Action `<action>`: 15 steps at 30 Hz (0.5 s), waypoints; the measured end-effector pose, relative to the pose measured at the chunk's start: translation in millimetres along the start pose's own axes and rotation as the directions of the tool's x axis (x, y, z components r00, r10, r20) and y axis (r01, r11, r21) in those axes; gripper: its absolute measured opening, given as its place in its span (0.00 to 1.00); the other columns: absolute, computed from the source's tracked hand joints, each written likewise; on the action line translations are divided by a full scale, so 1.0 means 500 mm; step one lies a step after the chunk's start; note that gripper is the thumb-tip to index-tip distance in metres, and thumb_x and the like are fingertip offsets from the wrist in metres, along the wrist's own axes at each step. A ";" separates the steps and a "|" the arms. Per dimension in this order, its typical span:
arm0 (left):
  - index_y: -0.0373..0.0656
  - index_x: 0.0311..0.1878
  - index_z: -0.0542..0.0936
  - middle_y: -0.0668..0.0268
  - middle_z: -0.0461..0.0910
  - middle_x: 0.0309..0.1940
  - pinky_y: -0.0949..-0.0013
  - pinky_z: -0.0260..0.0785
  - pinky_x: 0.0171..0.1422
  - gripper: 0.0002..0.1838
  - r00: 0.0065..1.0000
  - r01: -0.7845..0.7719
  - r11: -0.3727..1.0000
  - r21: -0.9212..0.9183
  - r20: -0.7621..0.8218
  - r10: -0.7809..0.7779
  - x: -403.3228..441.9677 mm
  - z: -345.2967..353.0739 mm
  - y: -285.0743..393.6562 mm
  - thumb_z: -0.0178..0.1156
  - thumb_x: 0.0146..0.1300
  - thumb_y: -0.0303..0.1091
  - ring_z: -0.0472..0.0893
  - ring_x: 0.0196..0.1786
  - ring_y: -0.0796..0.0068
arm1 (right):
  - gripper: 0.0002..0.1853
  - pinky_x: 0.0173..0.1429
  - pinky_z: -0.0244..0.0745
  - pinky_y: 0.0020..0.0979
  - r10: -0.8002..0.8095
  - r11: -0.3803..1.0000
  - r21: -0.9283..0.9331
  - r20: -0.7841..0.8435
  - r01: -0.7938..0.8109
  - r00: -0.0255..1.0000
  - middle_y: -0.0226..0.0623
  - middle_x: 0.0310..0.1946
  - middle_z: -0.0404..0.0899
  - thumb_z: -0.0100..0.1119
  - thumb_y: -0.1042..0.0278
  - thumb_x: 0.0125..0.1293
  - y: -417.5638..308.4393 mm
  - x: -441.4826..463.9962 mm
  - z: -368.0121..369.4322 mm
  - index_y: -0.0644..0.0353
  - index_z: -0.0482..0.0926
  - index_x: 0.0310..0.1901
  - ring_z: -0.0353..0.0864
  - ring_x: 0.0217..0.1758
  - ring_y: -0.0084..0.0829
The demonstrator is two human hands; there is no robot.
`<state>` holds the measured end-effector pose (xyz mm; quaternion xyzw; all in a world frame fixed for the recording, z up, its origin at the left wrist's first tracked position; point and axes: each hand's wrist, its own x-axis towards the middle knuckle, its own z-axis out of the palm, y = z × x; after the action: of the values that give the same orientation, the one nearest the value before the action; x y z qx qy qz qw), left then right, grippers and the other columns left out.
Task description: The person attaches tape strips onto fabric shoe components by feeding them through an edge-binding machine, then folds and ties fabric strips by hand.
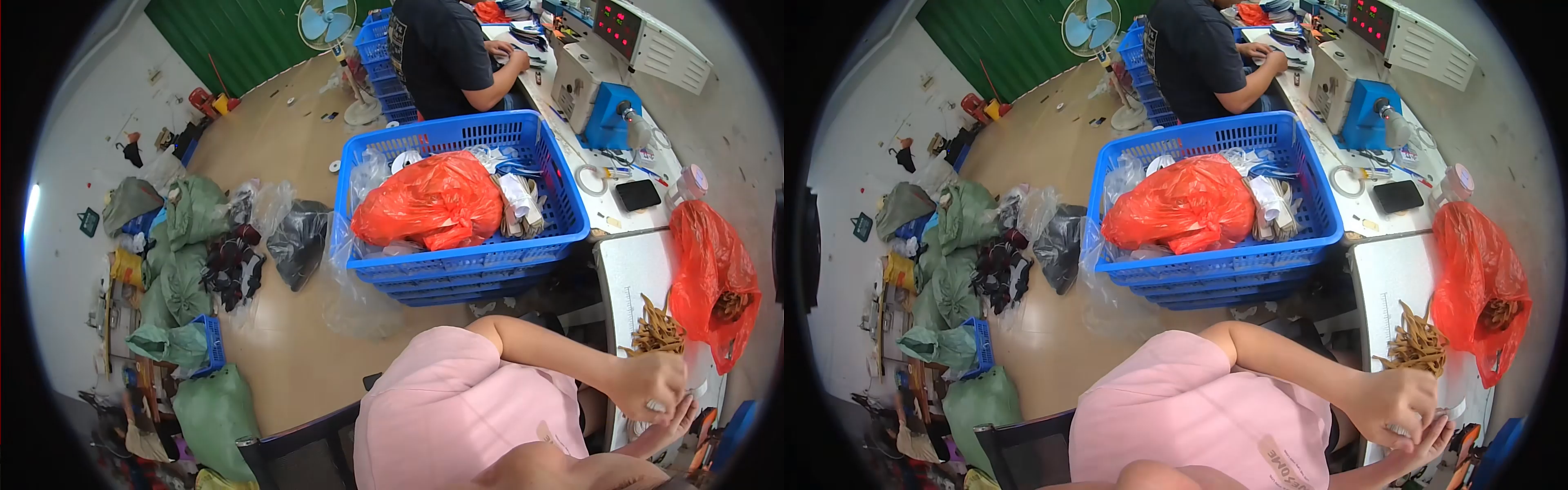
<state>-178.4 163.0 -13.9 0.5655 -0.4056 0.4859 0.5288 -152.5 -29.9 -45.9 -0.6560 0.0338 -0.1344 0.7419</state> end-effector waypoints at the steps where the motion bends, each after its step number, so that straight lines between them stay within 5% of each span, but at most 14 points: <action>1: 0.47 0.25 0.81 0.68 0.77 0.28 0.63 0.68 0.38 0.08 0.997 0.071 0.988 -0.134 -0.032 -0.076 0.033 -0.025 0.024 0.68 0.54 0.38 0.76 0.31 0.66 | 0.17 0.51 0.73 0.24 -0.008 1.000 -0.001 -0.015 0.008 1.000 0.37 0.44 0.78 0.57 0.67 0.70 0.005 -0.003 0.007 0.68 0.71 0.55 0.77 0.44 0.24; 3: 0.47 0.29 0.82 0.68 0.80 0.31 0.65 0.68 0.39 0.05 0.968 0.189 0.898 -0.397 -0.077 -0.237 0.097 -0.091 0.085 0.65 0.58 0.35 0.77 0.32 0.66 | 0.17 0.51 0.73 0.24 -0.021 1.000 -0.008 -0.012 0.021 1.000 0.37 0.44 0.78 0.57 0.67 0.70 0.006 -0.009 0.014 0.68 0.71 0.55 0.77 0.44 0.24; 7: 0.40 0.34 0.82 0.66 0.81 0.34 0.67 0.69 0.41 0.06 0.968 0.179 0.568 -0.803 0.041 -0.247 0.150 -0.207 0.174 0.65 0.60 0.32 0.79 0.35 0.69 | 0.16 0.51 0.73 0.24 -0.021 1.000 -0.006 0.023 0.021 1.000 0.37 0.43 0.78 0.57 0.67 0.70 0.024 -0.012 0.025 0.68 0.71 0.55 0.77 0.44 0.24; 11: 0.32 0.42 0.78 0.59 0.78 0.40 0.72 0.76 0.40 0.12 0.987 0.153 0.434 -0.888 0.112 -0.117 0.145 -0.252 0.208 0.67 0.60 0.28 0.81 0.43 0.71 | 0.16 0.51 0.72 0.24 -0.015 1.000 -0.018 0.046 0.016 0.999 0.36 0.43 0.78 0.57 0.68 0.70 0.041 -0.011 0.032 0.67 0.72 0.54 0.77 0.44 0.23; 13: 0.31 0.44 0.77 0.59 0.77 0.42 0.72 0.77 0.40 0.14 0.944 0.260 0.201 -0.944 0.205 -0.257 0.141 -0.252 0.235 0.67 0.59 0.28 0.80 0.44 0.71 | 0.16 0.51 0.72 0.23 -0.009 1.000 -0.024 0.059 0.011 0.998 0.36 0.43 0.78 0.57 0.68 0.70 0.049 -0.012 0.036 0.67 0.72 0.54 0.77 0.44 0.23; 15: 0.32 0.49 0.75 0.59 0.74 0.46 0.71 0.77 0.42 0.19 0.956 0.243 0.171 -0.955 0.206 -0.208 0.150 -0.253 0.232 0.66 0.55 0.24 0.78 0.48 0.70 | 0.16 0.51 0.72 0.23 -0.007 1.000 -0.029 0.067 0.009 0.998 0.36 0.43 0.78 0.57 0.68 0.70 0.053 -0.013 0.039 0.67 0.72 0.54 0.76 0.43 0.23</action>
<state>-291.4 279.4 79.0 0.1677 -0.5389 0.0316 0.8249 -150.4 -6.8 -70.0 -0.6710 0.0081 -0.1147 0.7324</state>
